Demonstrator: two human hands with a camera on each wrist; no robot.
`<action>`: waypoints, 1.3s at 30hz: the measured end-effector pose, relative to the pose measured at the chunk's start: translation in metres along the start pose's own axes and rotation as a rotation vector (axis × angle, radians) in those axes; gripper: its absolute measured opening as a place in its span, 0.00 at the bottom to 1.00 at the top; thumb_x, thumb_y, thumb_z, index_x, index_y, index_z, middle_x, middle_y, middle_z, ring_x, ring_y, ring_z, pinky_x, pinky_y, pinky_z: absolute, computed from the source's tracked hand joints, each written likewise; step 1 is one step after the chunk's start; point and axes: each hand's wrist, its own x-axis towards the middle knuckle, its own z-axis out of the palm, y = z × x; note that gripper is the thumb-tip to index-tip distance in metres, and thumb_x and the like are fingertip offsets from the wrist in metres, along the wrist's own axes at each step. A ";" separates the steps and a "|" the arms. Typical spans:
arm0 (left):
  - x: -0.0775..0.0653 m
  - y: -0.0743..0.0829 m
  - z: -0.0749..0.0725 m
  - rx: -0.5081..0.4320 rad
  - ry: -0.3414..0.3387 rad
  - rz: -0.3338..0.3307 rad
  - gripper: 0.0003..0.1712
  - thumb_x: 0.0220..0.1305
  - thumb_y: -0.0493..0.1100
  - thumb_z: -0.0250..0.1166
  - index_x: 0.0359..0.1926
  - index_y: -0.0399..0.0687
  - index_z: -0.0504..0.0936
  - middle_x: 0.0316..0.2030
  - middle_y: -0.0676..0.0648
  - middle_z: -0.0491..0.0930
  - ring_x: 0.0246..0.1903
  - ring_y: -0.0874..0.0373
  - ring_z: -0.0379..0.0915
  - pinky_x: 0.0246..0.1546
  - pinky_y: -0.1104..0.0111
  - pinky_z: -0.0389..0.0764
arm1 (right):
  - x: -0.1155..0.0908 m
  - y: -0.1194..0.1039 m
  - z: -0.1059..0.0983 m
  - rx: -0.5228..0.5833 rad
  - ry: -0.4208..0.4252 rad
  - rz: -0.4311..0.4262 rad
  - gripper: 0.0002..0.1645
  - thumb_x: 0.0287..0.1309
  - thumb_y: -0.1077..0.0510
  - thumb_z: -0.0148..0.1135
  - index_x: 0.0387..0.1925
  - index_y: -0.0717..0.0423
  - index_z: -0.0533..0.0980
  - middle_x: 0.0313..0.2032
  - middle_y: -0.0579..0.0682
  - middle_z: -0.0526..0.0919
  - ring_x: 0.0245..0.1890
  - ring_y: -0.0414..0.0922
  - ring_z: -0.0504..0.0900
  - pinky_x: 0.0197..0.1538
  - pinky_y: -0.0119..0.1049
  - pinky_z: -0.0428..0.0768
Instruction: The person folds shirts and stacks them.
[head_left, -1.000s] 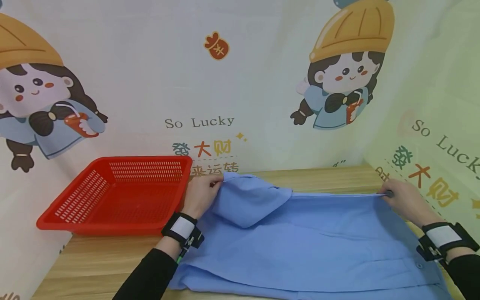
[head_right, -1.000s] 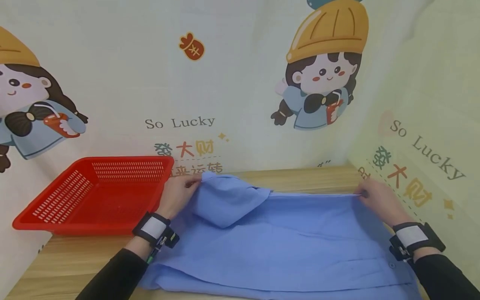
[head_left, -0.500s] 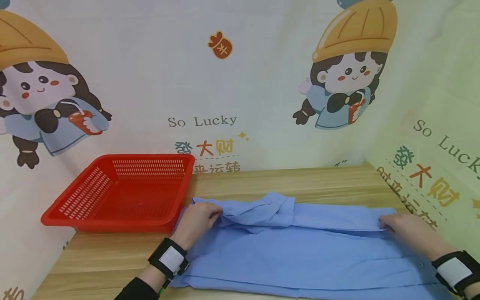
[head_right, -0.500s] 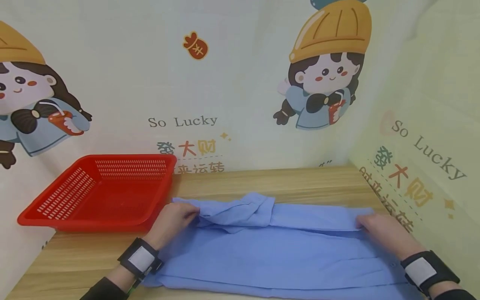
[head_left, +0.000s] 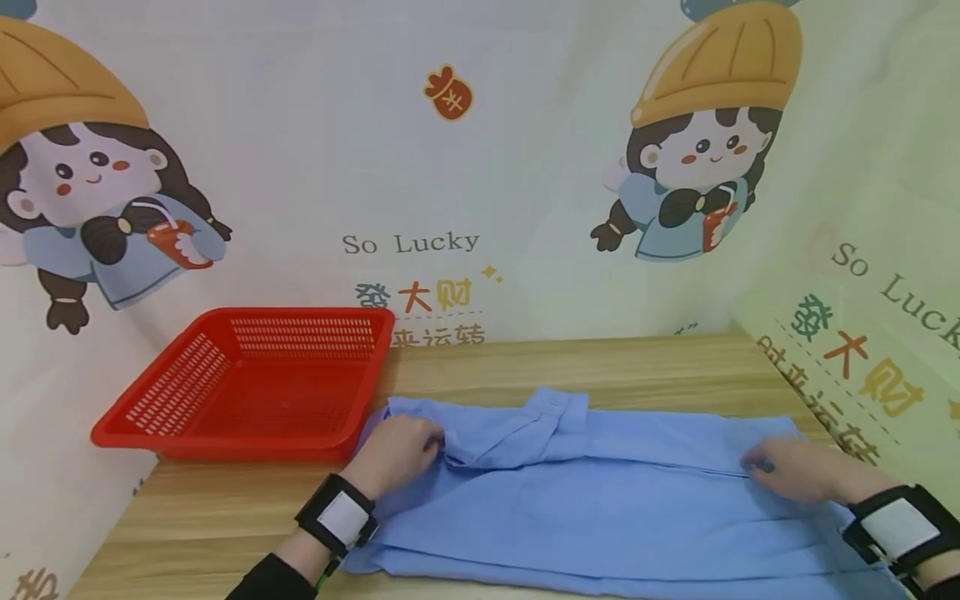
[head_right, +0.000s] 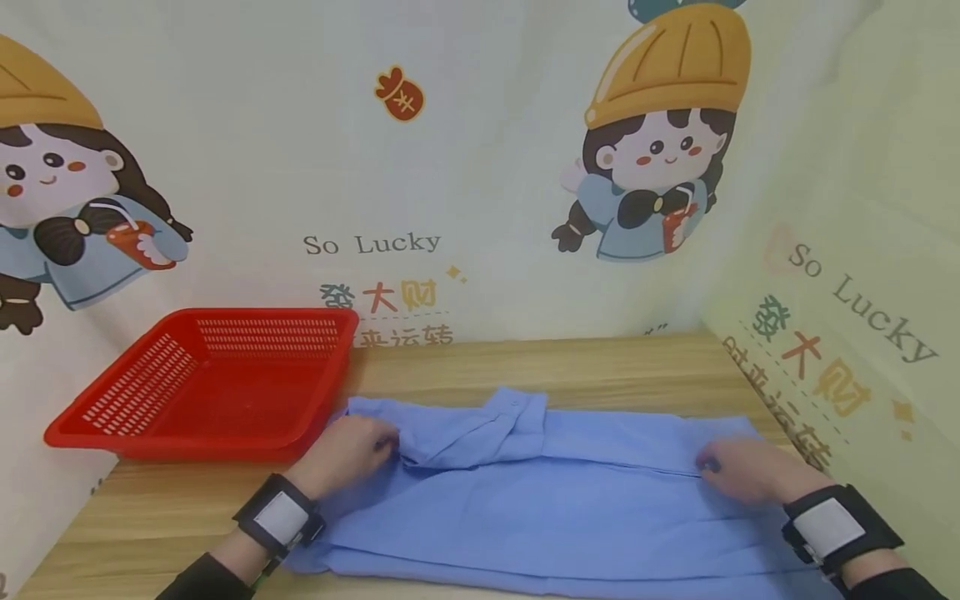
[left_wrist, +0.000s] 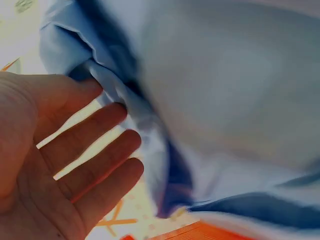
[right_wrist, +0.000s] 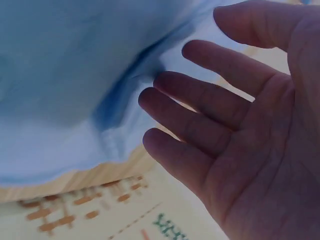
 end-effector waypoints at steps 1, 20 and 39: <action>0.002 0.002 -0.004 -0.005 0.013 -0.012 0.04 0.62 0.39 0.67 0.34 0.52 0.88 0.23 0.55 0.81 0.25 0.64 0.74 0.31 0.68 0.79 | 0.003 -0.006 -0.003 0.009 0.011 0.002 0.18 0.63 0.56 0.60 0.47 0.65 0.82 0.47 0.64 0.86 0.52 0.65 0.81 0.53 0.61 0.78; 0.054 0.030 -0.033 -0.146 -0.114 -0.058 0.26 0.69 0.54 0.62 0.63 0.48 0.78 0.60 0.43 0.80 0.61 0.46 0.76 0.62 0.52 0.76 | 0.105 -0.136 -0.017 0.200 0.232 -0.202 0.36 0.70 0.42 0.54 0.70 0.59 0.66 0.66 0.63 0.73 0.67 0.63 0.71 0.66 0.61 0.70; 0.022 0.008 0.036 -0.069 -0.341 -0.113 0.35 0.72 0.59 0.53 0.74 0.48 0.64 0.75 0.38 0.60 0.74 0.38 0.56 0.70 0.41 0.61 | 0.152 -0.190 0.023 0.240 0.183 -0.152 0.43 0.53 0.51 0.73 0.68 0.63 0.68 0.63 0.62 0.77 0.65 0.58 0.75 0.67 0.52 0.73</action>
